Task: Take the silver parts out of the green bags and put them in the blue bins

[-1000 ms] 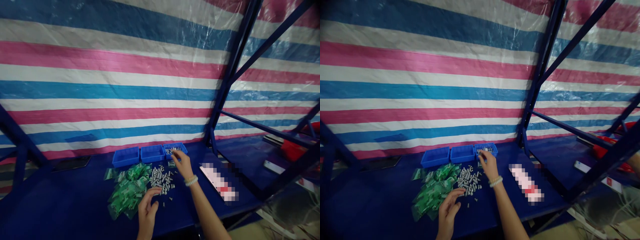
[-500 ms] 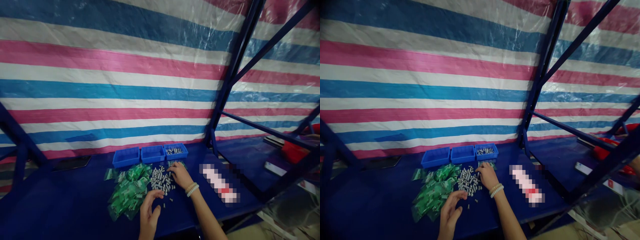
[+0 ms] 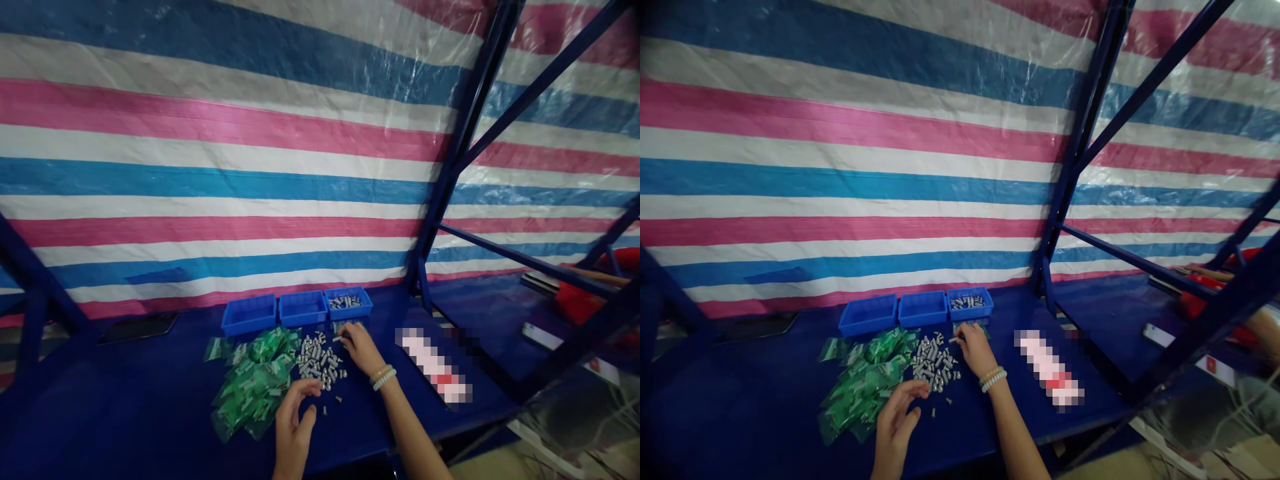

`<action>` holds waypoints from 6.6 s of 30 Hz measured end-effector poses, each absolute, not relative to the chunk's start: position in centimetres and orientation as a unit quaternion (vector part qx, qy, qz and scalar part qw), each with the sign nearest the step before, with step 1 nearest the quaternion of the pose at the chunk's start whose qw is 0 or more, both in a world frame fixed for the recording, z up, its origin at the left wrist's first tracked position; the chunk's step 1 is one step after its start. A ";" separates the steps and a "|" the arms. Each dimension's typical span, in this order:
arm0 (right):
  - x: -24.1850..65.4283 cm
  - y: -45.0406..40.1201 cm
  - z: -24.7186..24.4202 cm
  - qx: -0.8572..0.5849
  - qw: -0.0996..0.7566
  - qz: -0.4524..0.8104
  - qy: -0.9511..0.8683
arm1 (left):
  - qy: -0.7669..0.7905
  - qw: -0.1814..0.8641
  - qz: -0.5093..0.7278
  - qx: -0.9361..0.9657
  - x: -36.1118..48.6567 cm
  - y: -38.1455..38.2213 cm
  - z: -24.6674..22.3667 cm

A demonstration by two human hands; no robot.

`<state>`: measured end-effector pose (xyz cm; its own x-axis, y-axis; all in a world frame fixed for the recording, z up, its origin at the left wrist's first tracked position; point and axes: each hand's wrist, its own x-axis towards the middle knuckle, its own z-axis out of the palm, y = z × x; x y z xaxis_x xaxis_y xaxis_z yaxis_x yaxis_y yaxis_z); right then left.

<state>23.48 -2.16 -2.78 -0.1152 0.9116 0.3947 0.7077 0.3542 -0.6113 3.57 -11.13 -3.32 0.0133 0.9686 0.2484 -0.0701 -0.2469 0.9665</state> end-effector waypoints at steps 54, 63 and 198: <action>20.3 -5.4 -4.1 -0.645 0.301 0.076 -0.698 | 0.452 0.485 0.589 0.461 2.4 -10.0 -6.2; 20.2 -6.9 -3.7 -0.587 0.471 0.151 -0.641 | 0.462 0.491 0.581 0.456 2.9 -10.2 -4.1; 19.1 -10.0 0.6 -0.502 0.497 0.212 -0.675 | 0.448 0.520 0.514 0.515 3.9 -10.6 -2.0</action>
